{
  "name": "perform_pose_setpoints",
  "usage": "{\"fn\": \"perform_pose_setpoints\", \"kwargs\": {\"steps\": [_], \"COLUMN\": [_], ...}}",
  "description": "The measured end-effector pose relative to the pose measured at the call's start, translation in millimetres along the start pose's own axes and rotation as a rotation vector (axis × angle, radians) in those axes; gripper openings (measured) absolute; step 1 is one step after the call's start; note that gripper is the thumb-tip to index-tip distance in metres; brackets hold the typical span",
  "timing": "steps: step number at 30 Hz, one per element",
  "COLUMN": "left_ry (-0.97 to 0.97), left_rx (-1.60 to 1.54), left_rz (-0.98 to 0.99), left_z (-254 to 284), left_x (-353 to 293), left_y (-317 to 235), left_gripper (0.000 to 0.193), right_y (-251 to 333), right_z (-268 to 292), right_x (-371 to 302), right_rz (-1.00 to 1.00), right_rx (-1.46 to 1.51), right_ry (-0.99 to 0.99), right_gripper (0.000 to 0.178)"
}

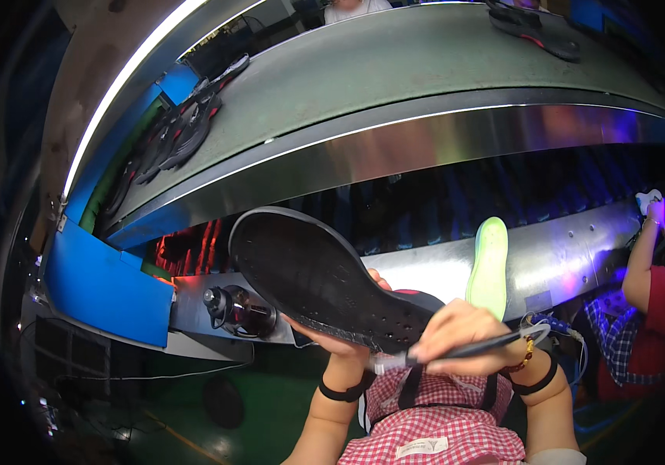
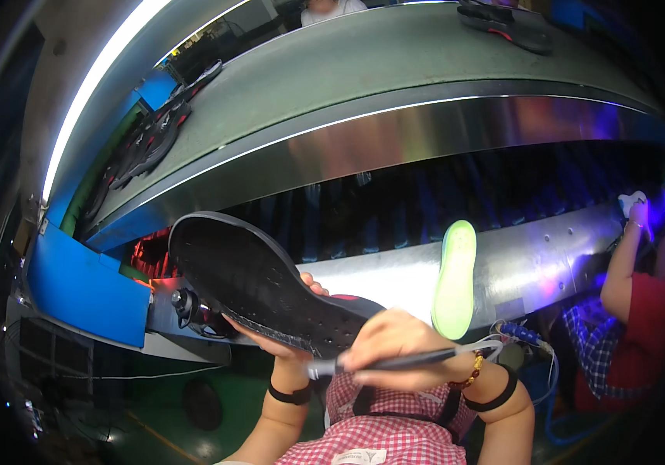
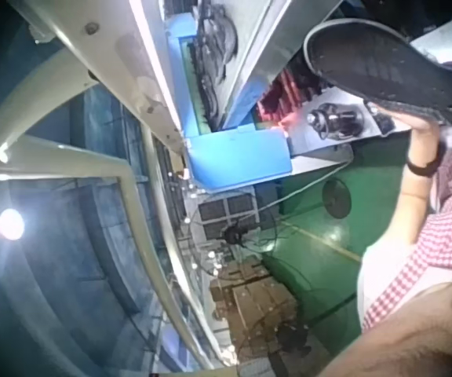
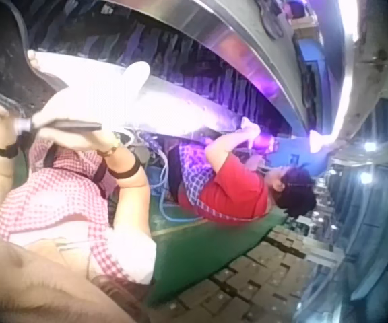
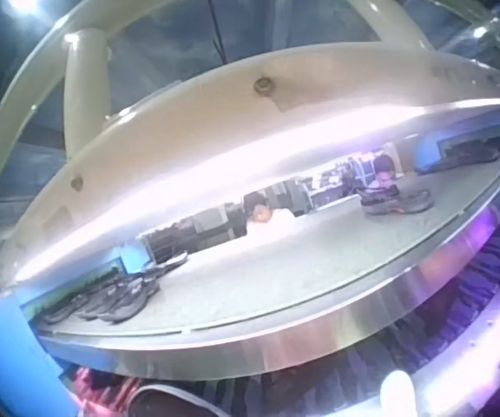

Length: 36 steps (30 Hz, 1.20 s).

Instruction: Applying adhesive to shoe soles and uppers on an assembly line.

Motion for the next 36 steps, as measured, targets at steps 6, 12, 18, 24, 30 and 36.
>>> {"fn": "perform_pose_setpoints", "kwargs": {"steps": [6,12,18,24,30,36], "left_ry": [0.002,-0.060,0.146,0.154,-0.082,0.216], "left_rx": [0.003,-0.019,-0.037,0.049,0.038,0.469], "left_rz": [-0.074,-0.082,-0.078,-0.078,0.023,-0.099], "left_z": [-2.6,4.1,-8.8,-10.4,-8.5,-36.7], "left_x": [2.5,2.7,3.6,4.9,8.9,-10.4], "left_y": [-10.3,-17.3,-24.2,-23.6,-15.5,16.2], "left_gripper": [0.109,0.106,0.095,0.097,0.099,0.093], "right_y": [-6.2,-18.3,-23.7,-33.1,-59.8,-67.6], "right_z": [-0.9,13.5,19.7,11.7,27.2,1.0], "right_x": [-8.0,-19.8,-35.9,-38.0,-58.6,-64.4], "right_rz": [-0.084,-0.081,-0.143,-0.167,-0.316,-0.366], "right_rx": [-0.081,-0.012,0.245,0.147,0.559,0.948], "right_ry": [0.038,-0.114,-0.139,-0.054,-0.323,-0.583], "right_gripper": [0.019,0.020,0.021,0.021,0.019,0.019]}}
Point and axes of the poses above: each hand's wrist, its own x-axis towards the middle knuckle, its own z-axis out of the back of the hand, y = z × x, the point moved 8 cm from there along x, towards the middle knuckle, and after that the axes turned 12 degrees about x, right-handed, at the moved point
